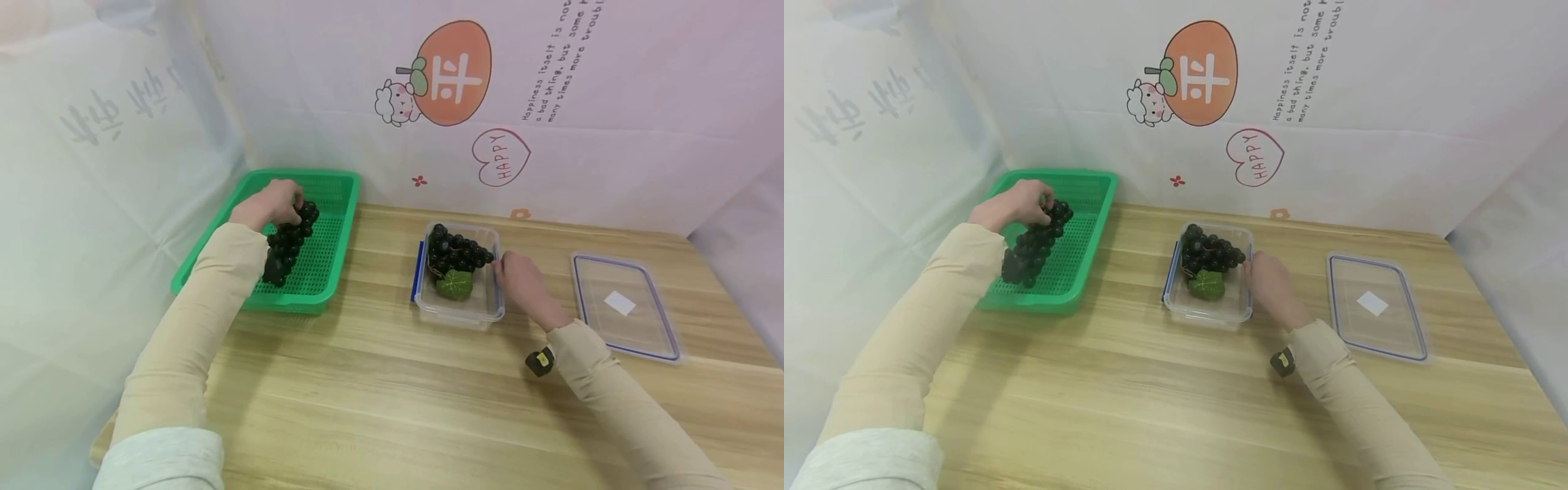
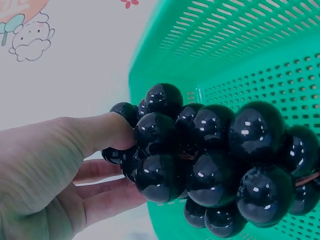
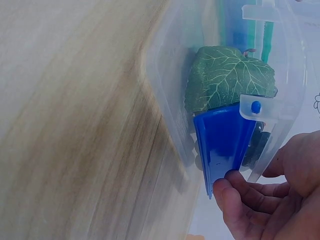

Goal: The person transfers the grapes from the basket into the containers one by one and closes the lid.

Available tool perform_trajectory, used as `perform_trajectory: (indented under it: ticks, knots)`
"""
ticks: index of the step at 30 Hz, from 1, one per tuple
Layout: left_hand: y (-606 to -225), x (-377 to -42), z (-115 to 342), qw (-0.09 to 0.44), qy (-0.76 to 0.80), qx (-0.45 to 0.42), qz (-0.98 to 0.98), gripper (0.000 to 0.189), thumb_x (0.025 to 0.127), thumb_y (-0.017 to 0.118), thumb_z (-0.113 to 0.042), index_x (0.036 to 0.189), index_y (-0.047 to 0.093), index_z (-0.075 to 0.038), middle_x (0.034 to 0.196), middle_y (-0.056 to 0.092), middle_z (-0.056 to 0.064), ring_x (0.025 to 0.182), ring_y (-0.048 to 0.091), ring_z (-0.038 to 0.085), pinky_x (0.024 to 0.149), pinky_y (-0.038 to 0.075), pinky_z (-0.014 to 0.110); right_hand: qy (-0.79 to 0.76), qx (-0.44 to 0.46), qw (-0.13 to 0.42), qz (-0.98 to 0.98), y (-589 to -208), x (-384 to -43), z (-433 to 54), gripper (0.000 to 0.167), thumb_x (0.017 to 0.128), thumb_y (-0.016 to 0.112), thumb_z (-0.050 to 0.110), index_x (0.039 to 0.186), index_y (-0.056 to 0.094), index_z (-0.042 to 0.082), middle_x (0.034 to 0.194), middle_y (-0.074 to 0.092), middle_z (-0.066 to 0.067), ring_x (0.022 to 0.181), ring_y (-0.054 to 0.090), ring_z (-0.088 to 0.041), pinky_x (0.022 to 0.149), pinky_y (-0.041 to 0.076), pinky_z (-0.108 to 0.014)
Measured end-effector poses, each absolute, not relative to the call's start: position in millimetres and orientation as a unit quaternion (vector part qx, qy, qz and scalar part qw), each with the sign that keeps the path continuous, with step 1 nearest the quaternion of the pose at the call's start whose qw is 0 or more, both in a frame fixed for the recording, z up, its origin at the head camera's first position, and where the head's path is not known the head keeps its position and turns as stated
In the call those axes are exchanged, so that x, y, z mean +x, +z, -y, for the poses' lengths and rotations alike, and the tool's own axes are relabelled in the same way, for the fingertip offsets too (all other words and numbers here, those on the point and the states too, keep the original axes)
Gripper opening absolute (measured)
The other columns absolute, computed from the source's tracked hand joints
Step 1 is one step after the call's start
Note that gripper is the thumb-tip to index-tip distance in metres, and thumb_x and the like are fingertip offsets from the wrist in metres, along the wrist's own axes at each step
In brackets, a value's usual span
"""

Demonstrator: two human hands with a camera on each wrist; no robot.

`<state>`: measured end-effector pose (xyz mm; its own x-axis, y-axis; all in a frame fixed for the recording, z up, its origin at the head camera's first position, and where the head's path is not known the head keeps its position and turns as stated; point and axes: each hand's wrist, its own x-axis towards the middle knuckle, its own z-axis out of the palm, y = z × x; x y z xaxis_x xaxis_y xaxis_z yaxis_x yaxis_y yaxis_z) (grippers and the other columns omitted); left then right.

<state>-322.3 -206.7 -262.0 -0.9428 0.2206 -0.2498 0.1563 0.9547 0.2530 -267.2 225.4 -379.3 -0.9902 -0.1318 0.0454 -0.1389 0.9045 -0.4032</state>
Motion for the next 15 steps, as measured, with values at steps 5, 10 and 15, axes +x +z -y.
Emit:
perform_trajectory:
  ticks: [5, 10, 15]
  knots:
    - [-256.2, -321.8, 198.4, 0.139, 0.108, 0.099, -0.979, 0.014, 0.089, 0.052, -0.007, 0.101, 0.047, -0.003, 0.1, 0.044, 0.014, 0.065, 0.049, 0.02, 0.063, 0.038, 0.034, 0.209, 0.067, 0.004, 0.976, -381.8, -269.1, -226.5, 0.031, 0.098, 0.04, 0.015, 0.083, 0.055, -0.008, 0.068, 0.058, -0.017, 0.055, 0.056, -0.021, 0.045, 0.046, -0.027]
    - [-251.9, -322.5, 188.4, 0.132, 0.094, 0.112, -0.98, 0.013, 0.088, 0.052, -0.005, 0.1, 0.047, -0.004, 0.098, 0.043, 0.012, 0.066, 0.045, 0.019, 0.063, 0.035, 0.034, 0.209, 0.066, 0.008, 0.976, -381.2, -268.1, -224.9, 0.03, 0.098, 0.041, 0.014, 0.084, 0.055, -0.009, 0.069, 0.059, -0.018, 0.055, 0.058, -0.022, 0.045, 0.047, -0.026]
    - [-248.4, -321.3, 178.9, 0.121, 0.091, 0.124, -0.981, 0.008, 0.087, 0.05, -0.004, 0.093, 0.045, -0.005, 0.092, 0.041, 0.011, 0.065, 0.043, 0.019, 0.062, 0.033, 0.033, 0.202, 0.061, 0.01, 0.977, -378.7, -266.4, -223.5, 0.03, 0.098, 0.042, 0.014, 0.084, 0.055, -0.008, 0.068, 0.059, -0.018, 0.055, 0.058, -0.022, 0.044, 0.046, -0.026]
